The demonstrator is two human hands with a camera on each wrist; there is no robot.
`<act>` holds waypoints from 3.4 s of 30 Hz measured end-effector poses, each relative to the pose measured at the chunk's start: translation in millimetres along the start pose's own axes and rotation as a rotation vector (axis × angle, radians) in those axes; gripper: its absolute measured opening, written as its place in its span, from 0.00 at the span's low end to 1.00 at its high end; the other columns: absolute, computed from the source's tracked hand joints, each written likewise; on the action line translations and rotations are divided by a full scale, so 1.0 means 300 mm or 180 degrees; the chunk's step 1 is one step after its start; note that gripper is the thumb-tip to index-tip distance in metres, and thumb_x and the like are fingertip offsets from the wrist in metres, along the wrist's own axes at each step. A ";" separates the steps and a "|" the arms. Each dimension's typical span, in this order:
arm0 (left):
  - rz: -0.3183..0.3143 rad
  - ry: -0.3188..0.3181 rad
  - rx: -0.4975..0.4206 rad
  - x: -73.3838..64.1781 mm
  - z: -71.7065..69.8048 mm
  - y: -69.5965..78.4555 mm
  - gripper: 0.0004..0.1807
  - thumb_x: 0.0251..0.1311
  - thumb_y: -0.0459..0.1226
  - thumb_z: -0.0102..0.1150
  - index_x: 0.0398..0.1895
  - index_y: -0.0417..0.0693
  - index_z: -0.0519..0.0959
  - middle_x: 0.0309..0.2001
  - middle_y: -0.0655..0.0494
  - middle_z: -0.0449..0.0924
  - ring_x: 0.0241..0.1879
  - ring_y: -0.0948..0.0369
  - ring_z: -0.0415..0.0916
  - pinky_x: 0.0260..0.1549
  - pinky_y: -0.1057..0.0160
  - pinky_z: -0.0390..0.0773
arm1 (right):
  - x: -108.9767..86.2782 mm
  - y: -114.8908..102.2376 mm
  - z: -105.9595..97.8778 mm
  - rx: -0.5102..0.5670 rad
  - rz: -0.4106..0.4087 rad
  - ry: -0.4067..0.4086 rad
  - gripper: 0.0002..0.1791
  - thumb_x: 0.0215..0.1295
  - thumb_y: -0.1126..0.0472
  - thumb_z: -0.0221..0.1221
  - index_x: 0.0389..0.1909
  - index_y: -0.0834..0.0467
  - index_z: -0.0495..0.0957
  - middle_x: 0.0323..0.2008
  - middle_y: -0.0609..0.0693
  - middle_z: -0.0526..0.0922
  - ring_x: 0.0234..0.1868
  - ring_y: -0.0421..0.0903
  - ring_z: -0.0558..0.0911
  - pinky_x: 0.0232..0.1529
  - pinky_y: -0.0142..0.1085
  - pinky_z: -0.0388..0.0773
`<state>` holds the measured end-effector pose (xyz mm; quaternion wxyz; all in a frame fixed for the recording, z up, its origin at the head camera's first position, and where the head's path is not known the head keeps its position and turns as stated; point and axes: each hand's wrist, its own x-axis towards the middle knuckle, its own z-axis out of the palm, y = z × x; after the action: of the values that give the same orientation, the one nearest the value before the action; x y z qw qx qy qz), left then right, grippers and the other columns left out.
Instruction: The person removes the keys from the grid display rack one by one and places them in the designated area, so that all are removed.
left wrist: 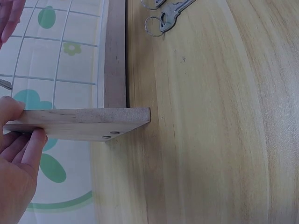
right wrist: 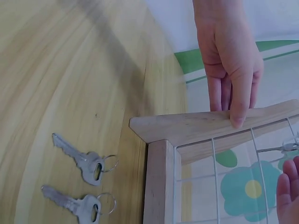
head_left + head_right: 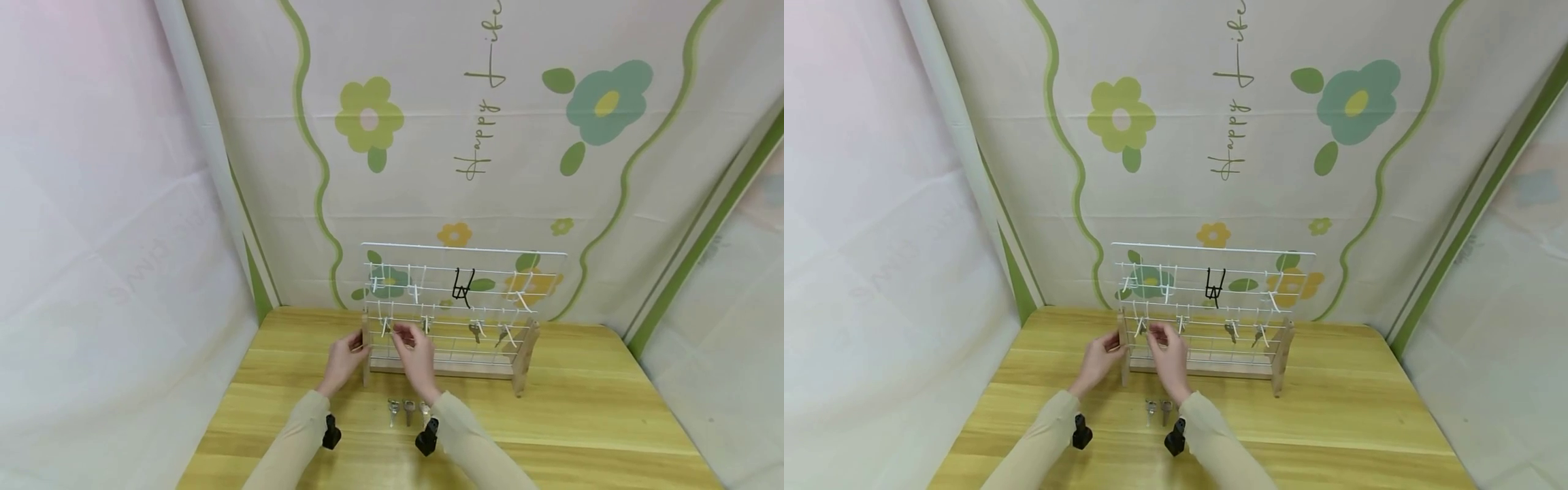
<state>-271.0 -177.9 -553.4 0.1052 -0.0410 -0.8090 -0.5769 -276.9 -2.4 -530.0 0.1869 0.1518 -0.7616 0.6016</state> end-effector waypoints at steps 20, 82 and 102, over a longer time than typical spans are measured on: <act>0.0091 0.0046 -0.0004 0.003 0.005 -0.001 0.23 0.60 0.23 0.61 0.59 0.23 0.73 0.54 0.26 0.79 0.54 0.38 0.81 0.50 0.56 0.87 | 0.036 -0.026 0.041 0.0000 0.0188 0.0034 0.07 0.61 0.65 0.66 0.40 0.60 0.84 0.39 0.56 0.88 0.36 0.48 0.86 0.39 0.26 0.85; 0.0047 0.0029 0.0044 -0.010 -0.004 0.033 0.23 0.61 0.25 0.62 0.60 0.24 0.73 0.56 0.27 0.78 0.54 0.37 0.80 0.50 0.54 0.87 | 0.020 -0.076 0.010 0.0014 0.0130 -0.0201 0.04 0.62 0.69 0.64 0.37 0.61 0.80 0.35 0.56 0.86 0.33 0.42 0.82 0.35 0.24 0.82; 0.0020 0.0008 -0.0006 0.000 -0.004 -0.002 0.24 0.61 0.27 0.63 0.60 0.26 0.74 0.56 0.28 0.78 0.55 0.37 0.79 0.50 0.55 0.87 | -0.006 -0.079 -0.023 0.0003 -0.0121 -0.0308 0.04 0.60 0.70 0.65 0.35 0.59 0.84 0.33 0.54 0.88 0.30 0.43 0.83 0.33 0.24 0.84</act>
<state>-270.9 -179.2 -553.5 0.1080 -0.0430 -0.8082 -0.5773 -263.8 -1.1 -508.9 0.1612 0.1953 -0.7664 0.5903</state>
